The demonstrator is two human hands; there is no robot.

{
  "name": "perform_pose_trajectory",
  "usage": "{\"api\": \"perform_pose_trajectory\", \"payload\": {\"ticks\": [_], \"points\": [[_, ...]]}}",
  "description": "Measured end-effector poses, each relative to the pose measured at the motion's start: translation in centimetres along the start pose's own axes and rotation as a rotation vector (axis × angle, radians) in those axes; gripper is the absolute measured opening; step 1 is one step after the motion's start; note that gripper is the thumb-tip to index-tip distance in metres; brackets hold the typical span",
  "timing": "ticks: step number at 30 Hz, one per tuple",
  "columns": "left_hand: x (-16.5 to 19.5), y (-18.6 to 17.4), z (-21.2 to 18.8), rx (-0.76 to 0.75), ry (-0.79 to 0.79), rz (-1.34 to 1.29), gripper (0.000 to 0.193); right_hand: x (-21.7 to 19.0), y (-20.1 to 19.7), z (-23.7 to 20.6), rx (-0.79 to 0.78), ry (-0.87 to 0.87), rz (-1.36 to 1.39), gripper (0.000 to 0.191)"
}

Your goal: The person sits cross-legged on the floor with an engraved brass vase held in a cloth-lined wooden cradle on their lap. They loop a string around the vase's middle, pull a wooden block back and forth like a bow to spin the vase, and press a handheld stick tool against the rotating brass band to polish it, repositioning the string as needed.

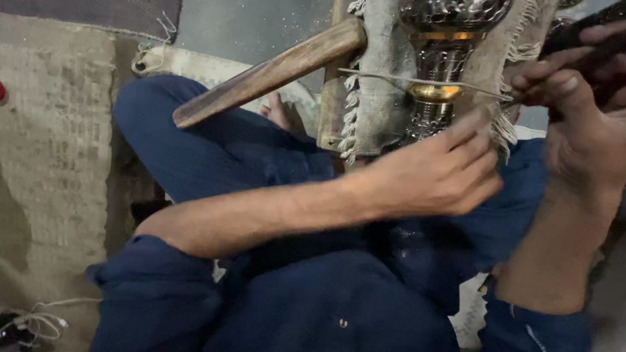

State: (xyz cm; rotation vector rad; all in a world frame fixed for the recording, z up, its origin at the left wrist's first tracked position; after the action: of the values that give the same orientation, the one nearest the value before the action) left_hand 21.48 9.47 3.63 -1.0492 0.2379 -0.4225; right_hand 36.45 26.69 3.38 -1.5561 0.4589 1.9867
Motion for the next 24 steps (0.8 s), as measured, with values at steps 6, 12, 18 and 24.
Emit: {"api": "perform_pose_trajectory", "payload": {"ticks": [6,12,18,24], "points": [[-3.1,0.2,-3.3,0.448,0.123,-0.227,0.02,-2.1,1.5,0.9,-0.071,-0.013,-0.12,0.03],[-5.1,-2.4,-6.9,0.284,-0.145,0.601,0.031,-3.5,5.9,2.4,-0.229,-0.029,-0.142,0.021],[-12.6,-7.7,-17.9,-0.123,-0.818,-0.445,0.056,-4.1,7.8,4.0,-0.34,-0.061,-0.333,0.031],[-10.7,-6.9,-19.2,-0.128,-1.039,-0.742,0.048,-5.3,9.5,4.6,-0.382,-0.077,-0.414,0.031]]}}
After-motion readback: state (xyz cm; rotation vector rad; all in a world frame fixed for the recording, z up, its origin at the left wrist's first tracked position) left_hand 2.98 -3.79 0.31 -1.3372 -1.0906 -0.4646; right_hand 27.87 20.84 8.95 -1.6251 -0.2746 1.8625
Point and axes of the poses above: each hand's wrist, its own z-axis towards the middle knuckle, its own y-axis out of the palm, x = y × z, the point moved 1 cm from there along z, towards the middle knuckle, and after that the axes turned 1 degree about -z, right-handed, at the moved point
